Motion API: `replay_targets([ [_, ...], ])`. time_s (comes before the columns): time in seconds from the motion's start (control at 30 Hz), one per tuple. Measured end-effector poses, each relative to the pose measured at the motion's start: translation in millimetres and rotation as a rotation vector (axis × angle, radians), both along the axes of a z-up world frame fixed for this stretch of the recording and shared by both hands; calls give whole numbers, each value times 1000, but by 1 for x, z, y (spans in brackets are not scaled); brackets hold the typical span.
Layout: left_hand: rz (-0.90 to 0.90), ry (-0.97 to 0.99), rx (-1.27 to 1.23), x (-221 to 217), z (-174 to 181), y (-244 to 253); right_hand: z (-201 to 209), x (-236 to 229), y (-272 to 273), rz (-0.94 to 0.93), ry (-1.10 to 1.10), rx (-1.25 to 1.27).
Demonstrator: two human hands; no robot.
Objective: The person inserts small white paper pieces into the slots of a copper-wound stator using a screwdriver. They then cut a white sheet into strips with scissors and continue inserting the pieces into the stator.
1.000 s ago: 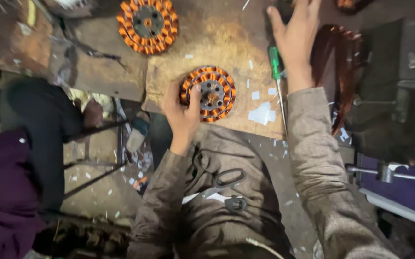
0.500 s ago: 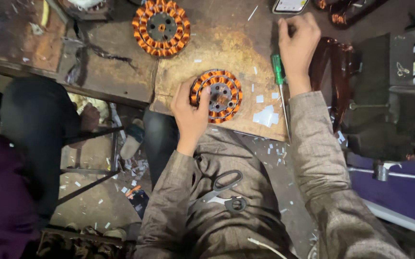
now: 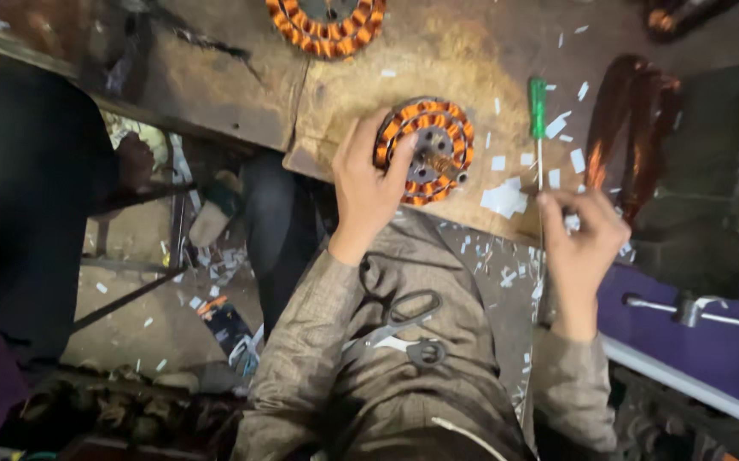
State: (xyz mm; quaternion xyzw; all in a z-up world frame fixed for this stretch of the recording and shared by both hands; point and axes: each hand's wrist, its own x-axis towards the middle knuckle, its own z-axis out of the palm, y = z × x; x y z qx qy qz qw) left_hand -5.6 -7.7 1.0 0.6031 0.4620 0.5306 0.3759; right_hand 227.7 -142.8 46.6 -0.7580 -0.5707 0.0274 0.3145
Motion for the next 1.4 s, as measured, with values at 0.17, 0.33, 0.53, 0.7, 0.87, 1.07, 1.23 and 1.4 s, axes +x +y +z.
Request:
replay_targets([
  [0.17, 1, 10, 18, 0, 0, 3, 9, -23, -22, -45, 8, -15],
  [0.33, -28, -35, 42, -1, 1, 3, 10, -20, -12, 5, 28, 59],
  [0.53, -154, -54, 26, -9, 5, -3, 24, -46, 3, 45, 302, 109],
  [0.7, -333, 45, 159, -6, 23, -26, 39, -64, 8, 137, 209, 272],
  [0.87, -465, 176, 217, 2, 43, -45, 41, -66, 10, 234, 286, 199],
  [1.07, -368, 49, 302, 12, 45, -52, 31, -65, 8, 137, 368, 246],
  [1.23, -309, 159, 288, 14, 43, -66, 33, -66, 2, 74, 313, 198],
  [1.4, -286, 160, 297, 15, 45, -71, 50, -74, 1, 56, 275, 122],
])
